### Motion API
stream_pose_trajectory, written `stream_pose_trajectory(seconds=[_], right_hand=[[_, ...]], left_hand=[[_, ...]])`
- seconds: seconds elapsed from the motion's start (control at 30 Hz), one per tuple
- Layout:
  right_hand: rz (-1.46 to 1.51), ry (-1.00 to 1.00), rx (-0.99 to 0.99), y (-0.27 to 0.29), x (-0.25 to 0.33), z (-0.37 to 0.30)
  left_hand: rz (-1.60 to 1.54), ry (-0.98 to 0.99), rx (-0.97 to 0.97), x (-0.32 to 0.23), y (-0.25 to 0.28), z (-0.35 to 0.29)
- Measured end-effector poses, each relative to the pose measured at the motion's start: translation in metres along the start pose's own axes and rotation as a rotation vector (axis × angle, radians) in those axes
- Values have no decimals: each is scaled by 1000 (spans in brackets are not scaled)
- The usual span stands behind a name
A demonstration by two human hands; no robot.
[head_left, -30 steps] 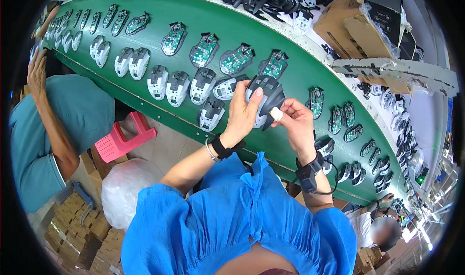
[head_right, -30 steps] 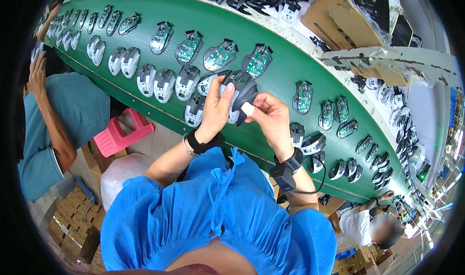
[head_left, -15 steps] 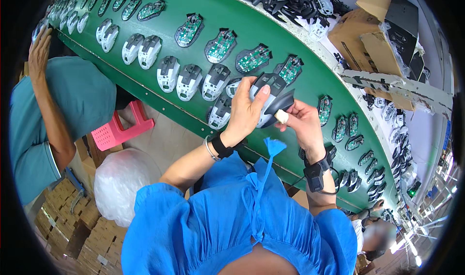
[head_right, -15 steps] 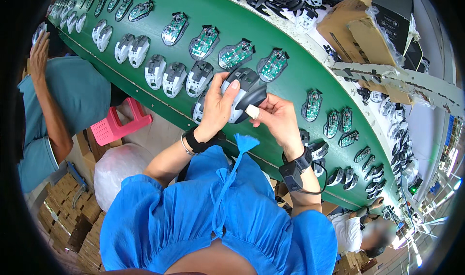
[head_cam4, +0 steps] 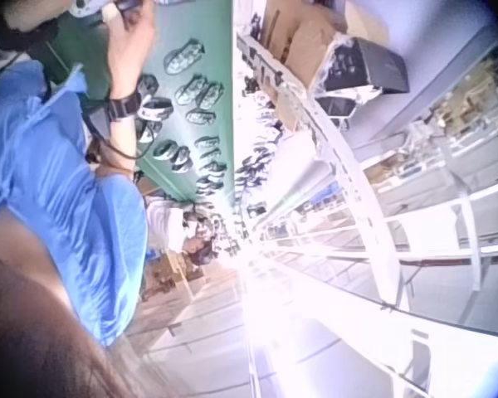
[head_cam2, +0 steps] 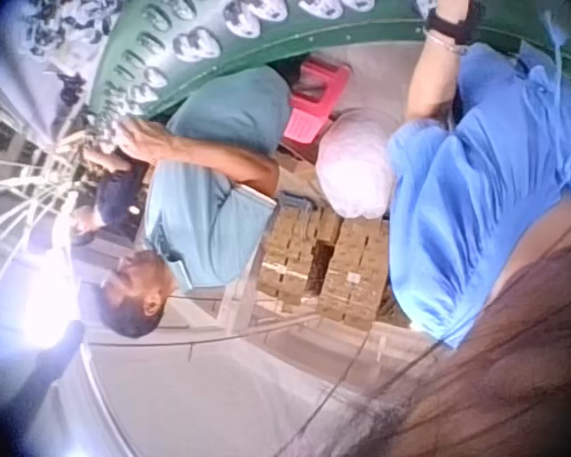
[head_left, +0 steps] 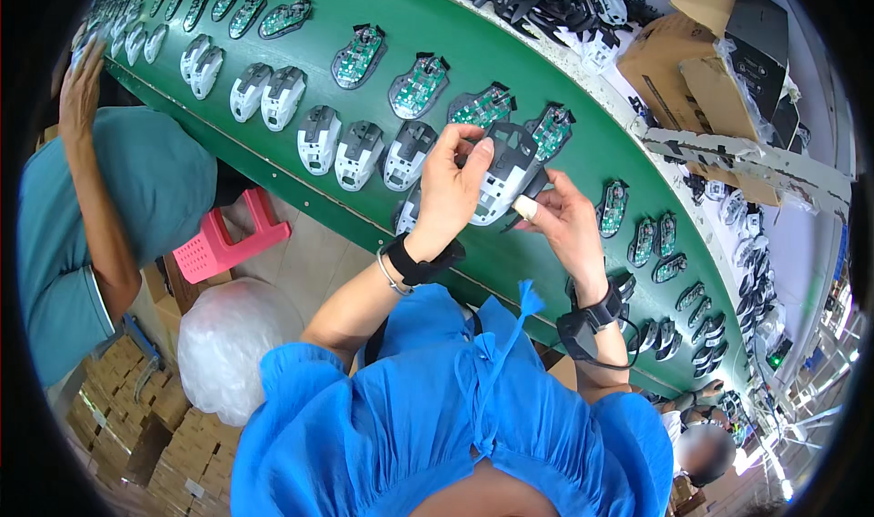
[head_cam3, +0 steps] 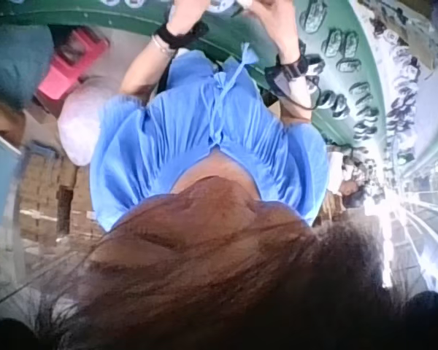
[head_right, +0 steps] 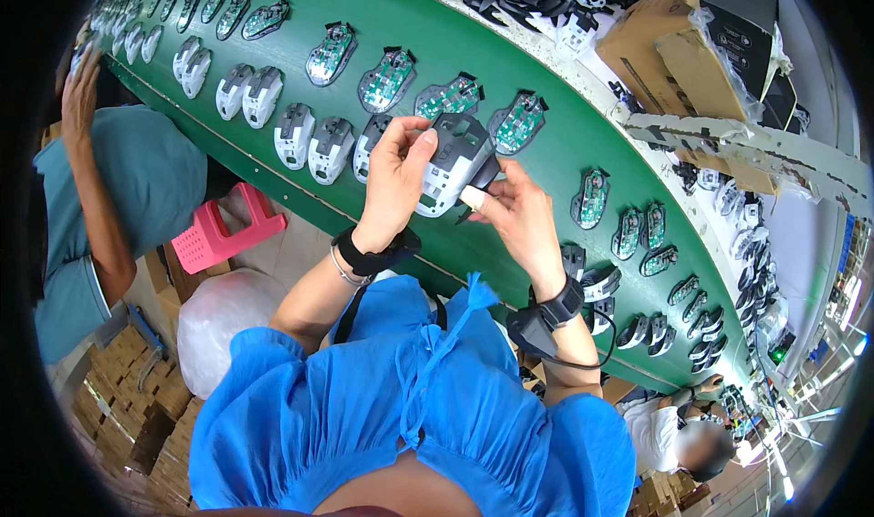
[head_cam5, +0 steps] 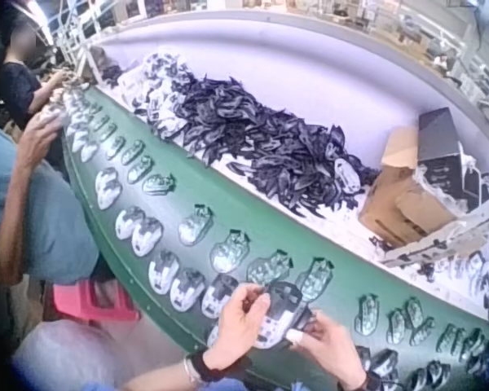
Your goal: Assembling the external shell and internal components of gaming mice on a production line.
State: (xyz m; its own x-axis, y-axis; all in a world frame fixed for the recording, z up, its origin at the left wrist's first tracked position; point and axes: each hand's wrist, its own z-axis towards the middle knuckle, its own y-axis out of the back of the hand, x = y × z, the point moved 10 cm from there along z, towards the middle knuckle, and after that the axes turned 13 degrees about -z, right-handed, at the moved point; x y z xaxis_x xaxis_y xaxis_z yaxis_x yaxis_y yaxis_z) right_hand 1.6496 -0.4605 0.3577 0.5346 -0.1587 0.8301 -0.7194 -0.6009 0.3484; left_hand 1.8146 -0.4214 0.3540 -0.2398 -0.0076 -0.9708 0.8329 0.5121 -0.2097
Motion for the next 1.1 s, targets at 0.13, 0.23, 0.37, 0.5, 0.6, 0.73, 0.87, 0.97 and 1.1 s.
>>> stream_pose_trajectory(seconds=[0.13,0.23,0.37,0.5,0.6,0.73,0.87,0.97,1.1], right_hand=[[152,21,13,1,2,-2],[270,-46,9,3,0,0],[270,42,-7,-4,16,-1],[313,-97,90,-24,-9,12],[592,-33,105,-35,-3,12],[677,24,102,-31,9,8],[652,69,137,-28,6,-3],[742,72,55,-30,-1,-4],[682,77,83,-19,10,-7]], left_hand=[[-48,-18,-2,5,1,-1],[-29,-69,-4,-1,0,-3],[-255,99,-47,14,8,-3],[-294,182,-15,25,12,-2],[-286,241,45,23,4,-12],[-339,197,280,21,-9,-45],[-209,169,357,3,-9,-44],[92,59,381,5,-10,-38],[-195,168,495,7,-22,-31]])
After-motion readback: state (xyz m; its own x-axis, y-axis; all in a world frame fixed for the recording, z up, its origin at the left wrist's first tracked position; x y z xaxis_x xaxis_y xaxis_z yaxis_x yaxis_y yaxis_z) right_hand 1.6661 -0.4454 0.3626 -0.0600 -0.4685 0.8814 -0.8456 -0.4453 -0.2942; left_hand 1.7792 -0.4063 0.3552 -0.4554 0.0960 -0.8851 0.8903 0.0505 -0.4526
